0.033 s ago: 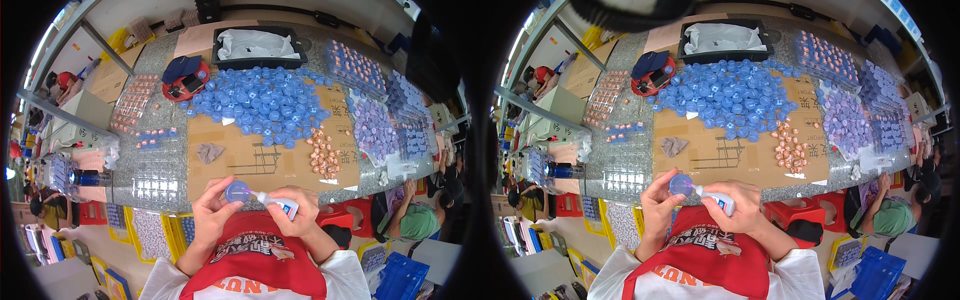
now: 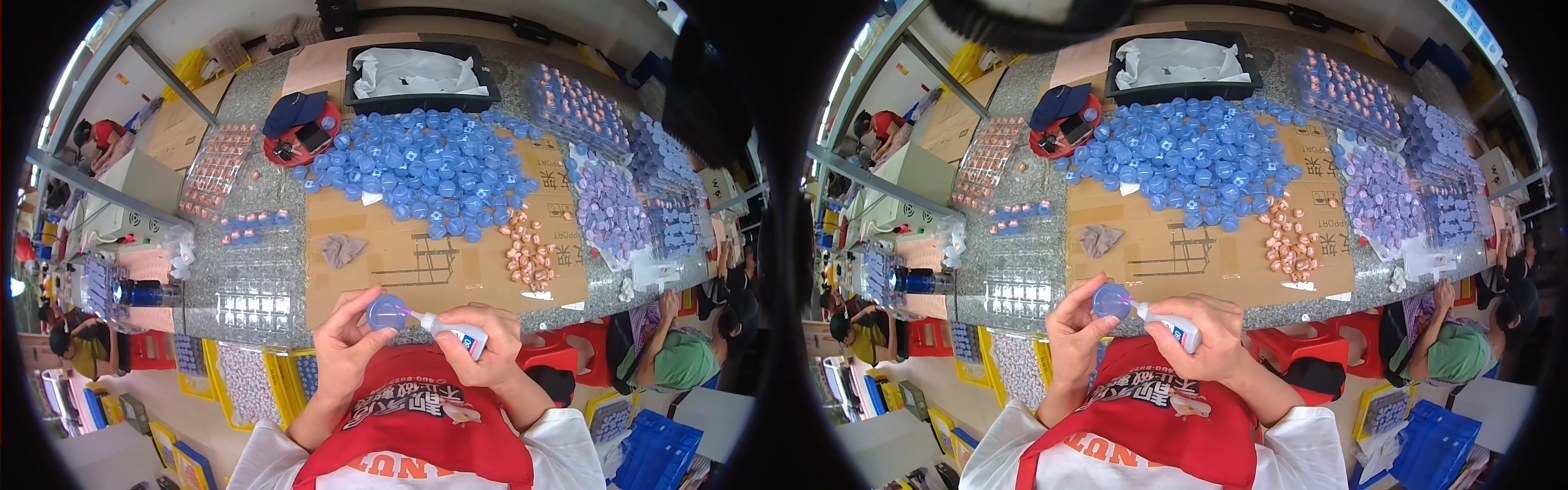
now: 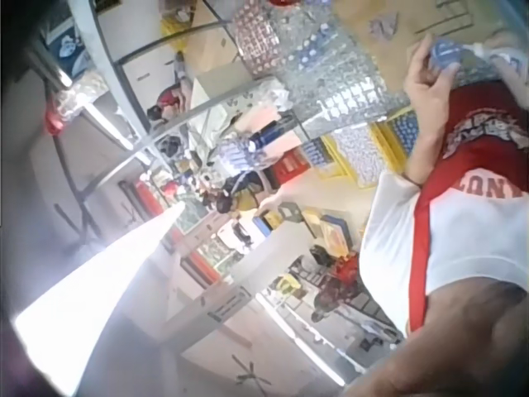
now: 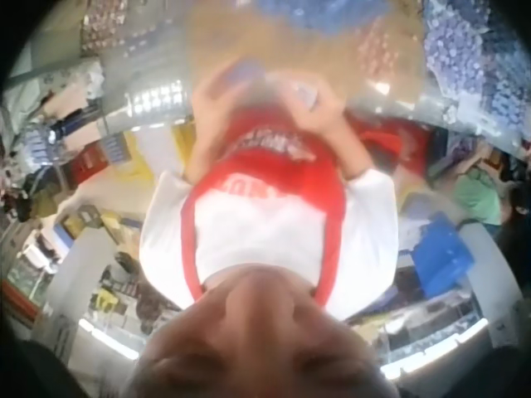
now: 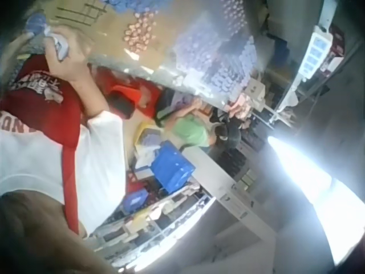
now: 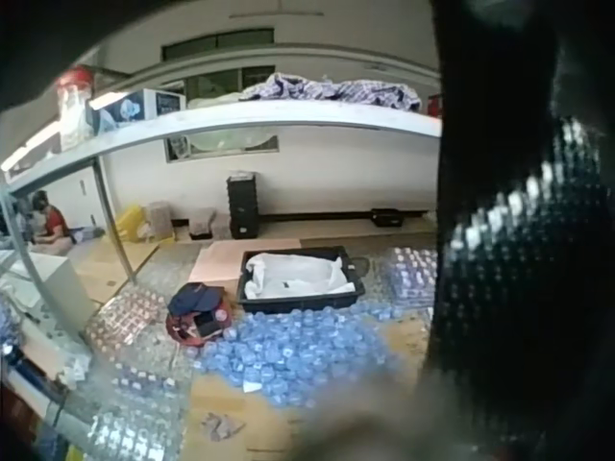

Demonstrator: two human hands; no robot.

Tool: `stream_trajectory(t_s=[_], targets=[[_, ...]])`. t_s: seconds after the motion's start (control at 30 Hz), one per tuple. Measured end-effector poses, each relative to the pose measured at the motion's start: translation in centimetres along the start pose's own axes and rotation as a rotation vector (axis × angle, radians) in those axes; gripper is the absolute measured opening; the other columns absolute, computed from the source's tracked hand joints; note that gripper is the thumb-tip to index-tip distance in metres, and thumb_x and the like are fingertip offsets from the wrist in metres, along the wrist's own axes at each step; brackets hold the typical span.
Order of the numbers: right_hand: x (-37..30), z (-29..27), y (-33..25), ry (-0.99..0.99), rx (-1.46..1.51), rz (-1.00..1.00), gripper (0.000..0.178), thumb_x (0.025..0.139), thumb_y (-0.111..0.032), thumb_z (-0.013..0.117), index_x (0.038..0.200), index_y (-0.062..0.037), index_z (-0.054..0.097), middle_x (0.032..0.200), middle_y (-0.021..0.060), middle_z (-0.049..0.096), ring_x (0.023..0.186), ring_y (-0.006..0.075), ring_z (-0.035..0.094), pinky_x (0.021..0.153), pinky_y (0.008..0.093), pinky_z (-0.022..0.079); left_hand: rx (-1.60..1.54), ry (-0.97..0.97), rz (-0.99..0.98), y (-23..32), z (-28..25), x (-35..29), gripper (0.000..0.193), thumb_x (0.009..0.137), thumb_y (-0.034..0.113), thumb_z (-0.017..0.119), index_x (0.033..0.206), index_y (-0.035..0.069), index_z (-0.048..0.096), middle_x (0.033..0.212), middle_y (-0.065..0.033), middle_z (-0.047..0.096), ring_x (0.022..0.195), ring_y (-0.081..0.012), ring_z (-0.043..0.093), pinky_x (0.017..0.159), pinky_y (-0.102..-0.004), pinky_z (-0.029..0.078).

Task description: Assembling small plastic toy components at a factory workbench.

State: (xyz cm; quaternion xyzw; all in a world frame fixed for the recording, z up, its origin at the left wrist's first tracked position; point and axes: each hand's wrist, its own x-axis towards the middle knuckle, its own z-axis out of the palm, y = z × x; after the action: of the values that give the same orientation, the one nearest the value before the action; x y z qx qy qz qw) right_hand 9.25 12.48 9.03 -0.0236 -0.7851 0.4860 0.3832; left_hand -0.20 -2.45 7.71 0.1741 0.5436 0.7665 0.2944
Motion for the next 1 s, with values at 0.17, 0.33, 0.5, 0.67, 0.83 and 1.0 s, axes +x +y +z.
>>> stream_trajectory(t_s=[0.17,0.33,0.5,0.67,0.83,1.0], targets=[[0.1,0.0,-0.5,-0.031,-0.128,-0.051,0.018,0.065,-0.003,0.064,0.082,0.0002,0.056,0.063,0.0113,0.060,0.049,0.0176,0.057,0.045,0.0242,0.043,0.036,0.009,0.055,0.0,-0.5,0.7,0.047,0.067,-0.018,0.057,0.111,-0.006,0.049,0.109,-0.0111,0.044,0.103,-0.0210,0.049,0.086,-0.0322,0.046],[-0.1,-0.5,-1.0,0.003,-0.165,0.016,0.019,0.062,-0.005,0.068,0.079,-0.0036,0.059,0.067,0.0066,0.062,0.052,0.0172,0.059,0.046,0.0263,0.045,0.061,-0.024,0.079,-0.2,-0.2,1.4,0.047,0.067,-0.020,0.055,0.111,-0.006,0.049,0.109,-0.0109,0.044,0.103,-0.0213,0.049,0.087,-0.0323,0.045],[-0.6,-1.7,-0.8,0.065,-0.169,0.067,0.018,0.063,-0.006,0.068,0.079,-0.0037,0.059,0.068,0.0074,0.062,0.054,0.0182,0.060,0.048,0.0269,0.046,0.095,-0.054,0.083,-0.9,1.0,1.6,0.047,0.066,-0.021,0.053,0.111,-0.005,0.049,0.110,-0.0122,0.044,0.103,-0.0226,0.049,0.087,-0.0334,0.044],[-1.6,-2.7,0.5,0.083,0.026,0.242,0.014,0.072,-0.006,0.062,0.085,-0.0015,0.060,0.072,0.0083,0.063,0.057,0.0145,0.060,0.052,0.0245,0.046,0.149,-0.008,0.134,-2.8,1.3,1.8,0.046,0.068,-0.016,0.054,0.112,-0.006,0.047,0.110,-0.0145,0.048,0.103,-0.0233,0.049,0.087,-0.0329,0.041],[-5.1,-5.7,5.7,0.071,0.584,0.769,0.026,0.080,-0.013,0.059,0.102,-0.0015,0.056,0.077,0.0051,0.062,0.067,0.0109,0.059,0.056,0.0236,0.047,-0.068,0.103,-0.112,-5.5,3.3,2.5,0.046,0.070,-0.014,0.054,0.114,-0.006,0.045,0.106,-0.0136,0.053,0.101,-0.0208,0.051,0.088,-0.0311,0.041],[-10.3,-8.2,16.8,0.127,0.537,1.081,0.029,0.070,-0.010,0.063,0.096,-0.0013,0.054,0.081,0.0102,0.059,0.070,0.0171,0.058,0.061,0.0305,0.048,-0.246,0.154,-0.272,-8.4,4.5,2.7,0.046,0.072,-0.011,0.054,0.116,-0.004,0.043,0.104,-0.0122,0.054,0.097,-0.0188,0.053,0.087,-0.0311,0.043]])
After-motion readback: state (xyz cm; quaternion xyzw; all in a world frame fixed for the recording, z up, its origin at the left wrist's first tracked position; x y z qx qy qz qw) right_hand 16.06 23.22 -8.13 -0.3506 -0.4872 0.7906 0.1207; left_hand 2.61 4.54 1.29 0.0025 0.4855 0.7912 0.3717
